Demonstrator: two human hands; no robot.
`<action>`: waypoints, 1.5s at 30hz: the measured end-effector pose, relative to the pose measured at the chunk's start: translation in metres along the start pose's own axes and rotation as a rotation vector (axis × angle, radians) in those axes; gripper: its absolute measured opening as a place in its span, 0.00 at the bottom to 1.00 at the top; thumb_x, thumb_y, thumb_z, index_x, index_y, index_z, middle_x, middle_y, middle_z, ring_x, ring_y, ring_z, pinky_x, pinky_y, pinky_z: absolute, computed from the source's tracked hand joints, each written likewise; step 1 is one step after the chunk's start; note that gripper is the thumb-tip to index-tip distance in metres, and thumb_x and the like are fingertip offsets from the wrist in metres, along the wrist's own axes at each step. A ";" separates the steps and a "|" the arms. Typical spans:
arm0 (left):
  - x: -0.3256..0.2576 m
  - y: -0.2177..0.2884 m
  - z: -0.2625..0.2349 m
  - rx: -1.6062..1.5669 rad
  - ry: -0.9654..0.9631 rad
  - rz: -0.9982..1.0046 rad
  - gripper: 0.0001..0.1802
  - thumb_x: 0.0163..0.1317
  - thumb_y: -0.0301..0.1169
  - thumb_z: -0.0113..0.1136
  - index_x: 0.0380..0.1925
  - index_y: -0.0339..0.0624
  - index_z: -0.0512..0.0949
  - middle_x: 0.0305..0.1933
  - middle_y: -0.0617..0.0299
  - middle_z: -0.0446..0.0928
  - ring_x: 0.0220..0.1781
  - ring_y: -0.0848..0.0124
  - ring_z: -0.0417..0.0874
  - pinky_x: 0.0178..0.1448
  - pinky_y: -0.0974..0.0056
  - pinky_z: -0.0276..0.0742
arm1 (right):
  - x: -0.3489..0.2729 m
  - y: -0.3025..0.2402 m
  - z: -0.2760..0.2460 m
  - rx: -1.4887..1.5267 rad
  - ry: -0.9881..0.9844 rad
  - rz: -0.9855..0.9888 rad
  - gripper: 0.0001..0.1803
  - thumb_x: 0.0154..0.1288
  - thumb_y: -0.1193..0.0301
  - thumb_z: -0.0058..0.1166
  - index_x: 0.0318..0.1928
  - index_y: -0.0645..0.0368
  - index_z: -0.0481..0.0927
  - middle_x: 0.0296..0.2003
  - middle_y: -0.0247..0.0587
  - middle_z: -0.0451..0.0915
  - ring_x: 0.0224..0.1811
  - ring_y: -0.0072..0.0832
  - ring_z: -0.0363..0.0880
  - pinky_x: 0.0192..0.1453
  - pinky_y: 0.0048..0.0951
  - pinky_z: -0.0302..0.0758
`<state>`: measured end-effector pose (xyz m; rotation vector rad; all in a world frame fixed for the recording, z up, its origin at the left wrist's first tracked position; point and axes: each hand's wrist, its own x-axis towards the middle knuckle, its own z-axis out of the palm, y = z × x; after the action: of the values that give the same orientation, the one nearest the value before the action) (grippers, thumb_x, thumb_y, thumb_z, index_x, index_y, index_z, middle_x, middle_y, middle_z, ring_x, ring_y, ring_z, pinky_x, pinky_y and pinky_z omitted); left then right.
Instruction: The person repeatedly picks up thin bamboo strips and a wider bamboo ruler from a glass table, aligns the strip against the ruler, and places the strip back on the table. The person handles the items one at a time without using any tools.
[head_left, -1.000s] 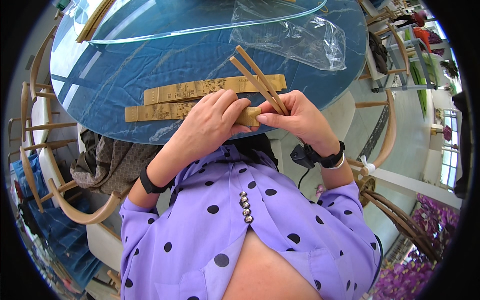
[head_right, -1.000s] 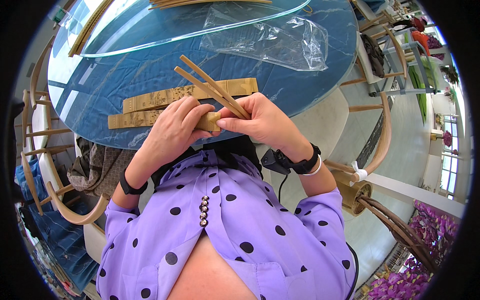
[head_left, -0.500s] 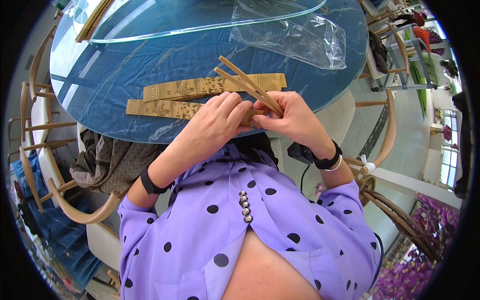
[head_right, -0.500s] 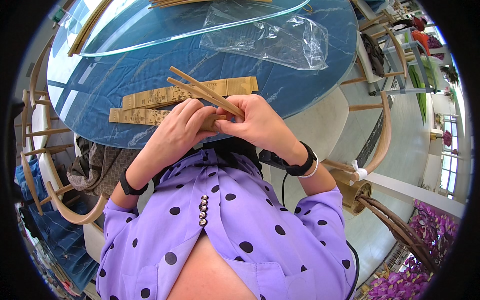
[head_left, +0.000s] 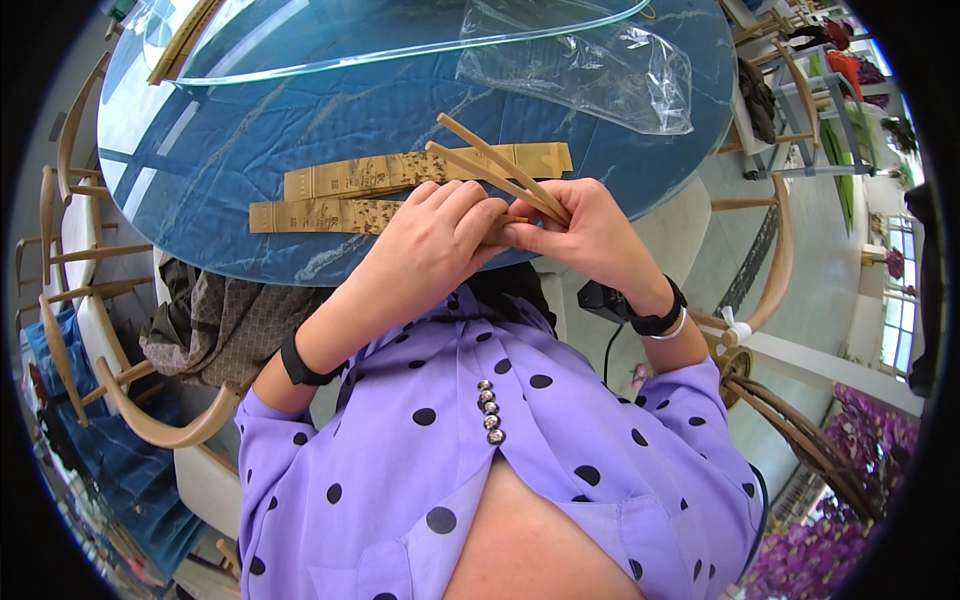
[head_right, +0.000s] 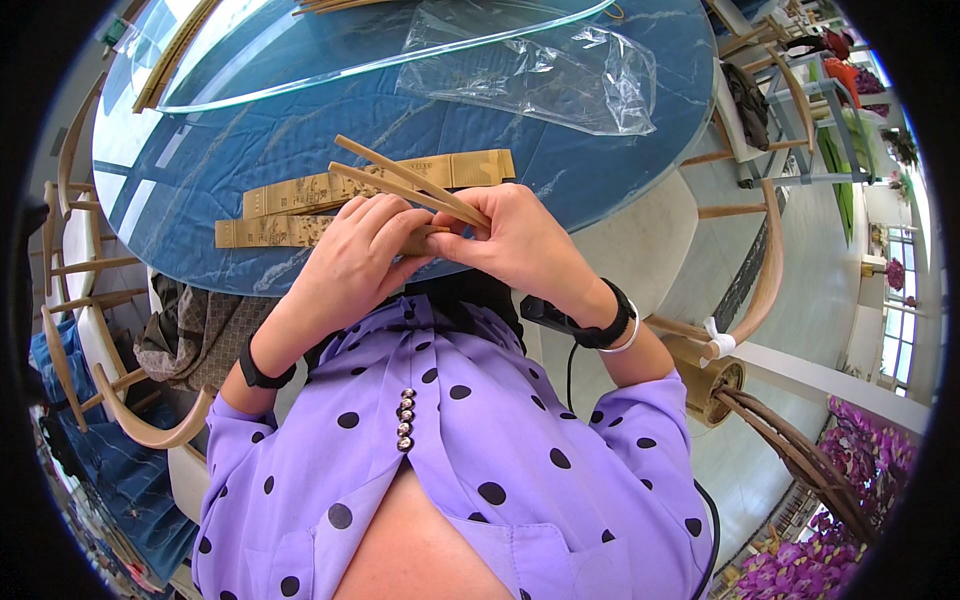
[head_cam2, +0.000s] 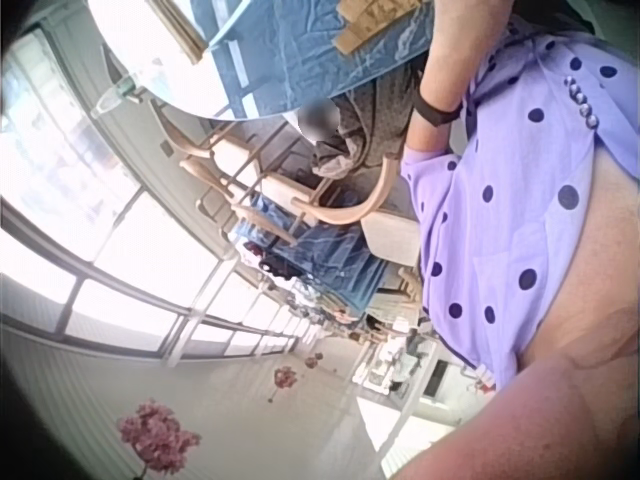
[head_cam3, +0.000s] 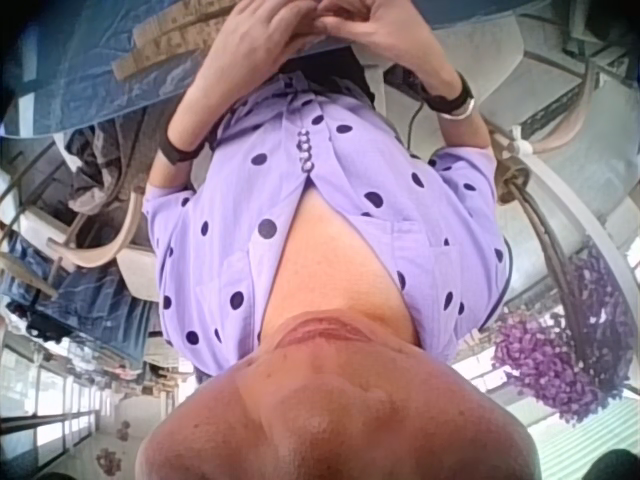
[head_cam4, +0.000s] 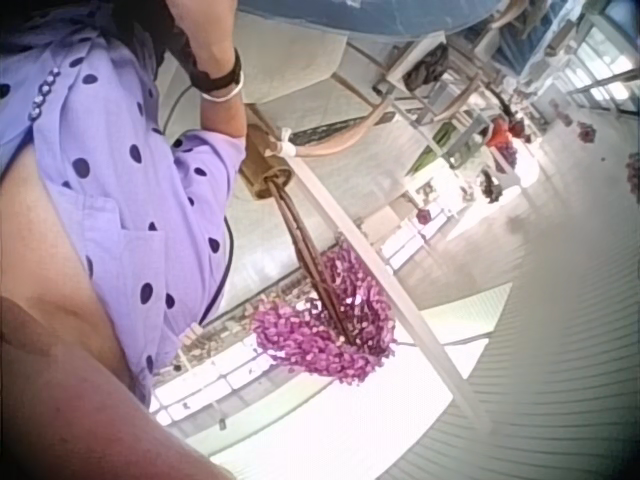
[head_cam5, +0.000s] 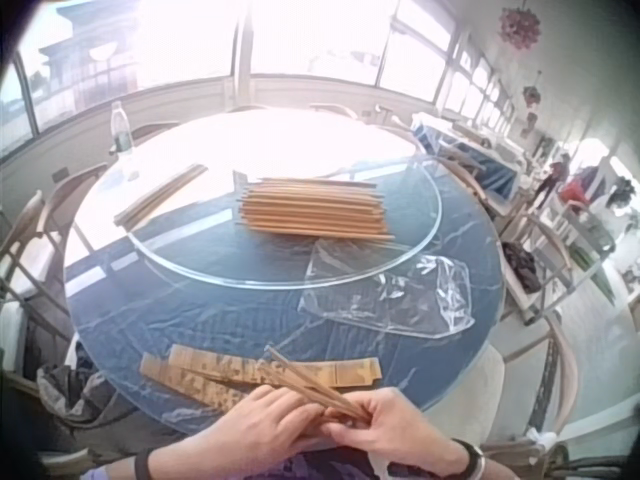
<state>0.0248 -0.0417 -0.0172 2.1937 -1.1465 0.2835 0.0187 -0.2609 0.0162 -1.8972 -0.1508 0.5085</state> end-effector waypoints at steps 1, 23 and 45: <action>0.001 0.000 -0.001 0.000 0.017 0.006 0.19 0.61 0.34 0.67 0.48 0.38 0.75 0.44 0.56 0.75 0.49 0.59 0.78 0.54 0.56 0.73 | -0.001 -0.002 0.000 -0.043 0.012 -0.018 0.13 0.63 0.67 0.69 0.37 0.66 0.85 0.22 0.28 0.75 0.23 0.14 0.62 0.26 0.24 0.61; -0.009 -0.014 -0.017 -0.049 0.026 -0.201 0.21 0.63 0.33 0.68 0.53 0.38 0.75 0.57 0.44 0.76 0.60 0.46 0.77 0.68 0.49 0.71 | -0.041 -0.003 -0.040 -1.233 0.551 -0.861 0.19 0.54 0.58 0.74 0.37 0.60 0.85 0.24 0.31 0.74 0.23 0.26 0.75 0.23 0.26 0.69; -0.022 0.008 -0.025 -0.360 0.480 -0.490 0.15 0.72 0.37 0.61 0.49 0.35 0.80 0.40 0.63 0.76 0.37 0.74 0.74 0.41 0.70 0.69 | -0.026 0.006 -0.007 -0.785 0.540 -0.500 0.13 0.62 0.61 0.69 0.36 0.60 0.86 0.20 0.36 0.72 0.19 0.31 0.72 0.23 0.32 0.67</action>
<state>0.0073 -0.0152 -0.0045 1.8675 -0.3489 0.3337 -0.0023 -0.2783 0.0198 -2.5577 -0.5037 -0.4839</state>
